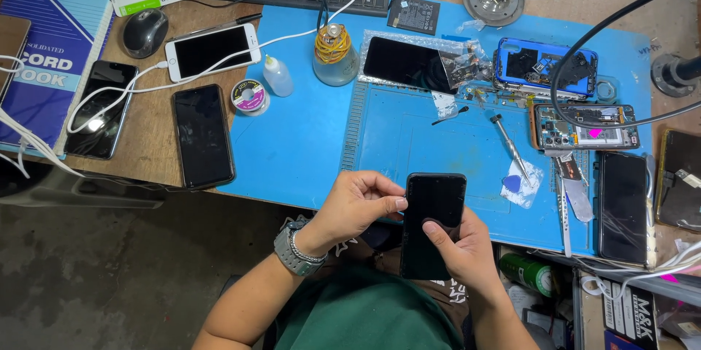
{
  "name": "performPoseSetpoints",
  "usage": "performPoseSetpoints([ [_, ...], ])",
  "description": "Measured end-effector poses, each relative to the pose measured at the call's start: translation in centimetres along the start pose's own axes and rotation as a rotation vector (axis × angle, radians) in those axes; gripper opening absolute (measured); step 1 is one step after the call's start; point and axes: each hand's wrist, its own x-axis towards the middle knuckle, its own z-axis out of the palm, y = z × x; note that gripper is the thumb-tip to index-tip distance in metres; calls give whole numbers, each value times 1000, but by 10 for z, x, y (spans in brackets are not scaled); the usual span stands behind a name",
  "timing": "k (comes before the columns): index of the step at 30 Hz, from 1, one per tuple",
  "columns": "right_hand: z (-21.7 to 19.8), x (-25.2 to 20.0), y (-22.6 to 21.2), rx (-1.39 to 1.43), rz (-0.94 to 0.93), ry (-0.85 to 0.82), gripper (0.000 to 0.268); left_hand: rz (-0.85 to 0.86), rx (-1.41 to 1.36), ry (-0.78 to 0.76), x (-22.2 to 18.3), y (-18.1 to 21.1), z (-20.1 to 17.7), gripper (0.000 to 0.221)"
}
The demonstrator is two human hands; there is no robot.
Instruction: Using a SIM ejector tool to remove the SIM tray from a smartphone and inspecting the device on a repair bench.
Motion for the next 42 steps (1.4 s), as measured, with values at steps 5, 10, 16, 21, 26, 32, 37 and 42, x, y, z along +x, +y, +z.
performPoseSetpoints([
  [5, -3, 2, 2, 79, 53, -15, 46, 41, -131, -235, -8, -2, -13, 27],
  [10, 5, -2, 6, 192, -50, -178, 49, 55, -307, -235, -15, -13, -17, 43],
  [16, 15, -5, 1, 60, 2, -204, 49, 172, -169, -337, -35, -2, -22, 58],
  [21, 33, -3, -8, 181, 108, -226, 55, 202, -205, -230, -57, 6, -24, 54],
  [26, 48, 2, -8, 255, 184, -237, 56, 203, -148, -155, -73, 6, -30, 57],
  [32, 77, 9, -11, -5, 224, -212, 45, 144, 10, 147, -89, 7, -30, 39],
  [37, 103, 5, -32, -112, 279, -274, 45, 71, -55, 312, -96, 12, -41, 25],
  [42, 101, 7, -20, 37, 222, -399, 53, 172, 4, 293, -87, 3, -60, 20],
])
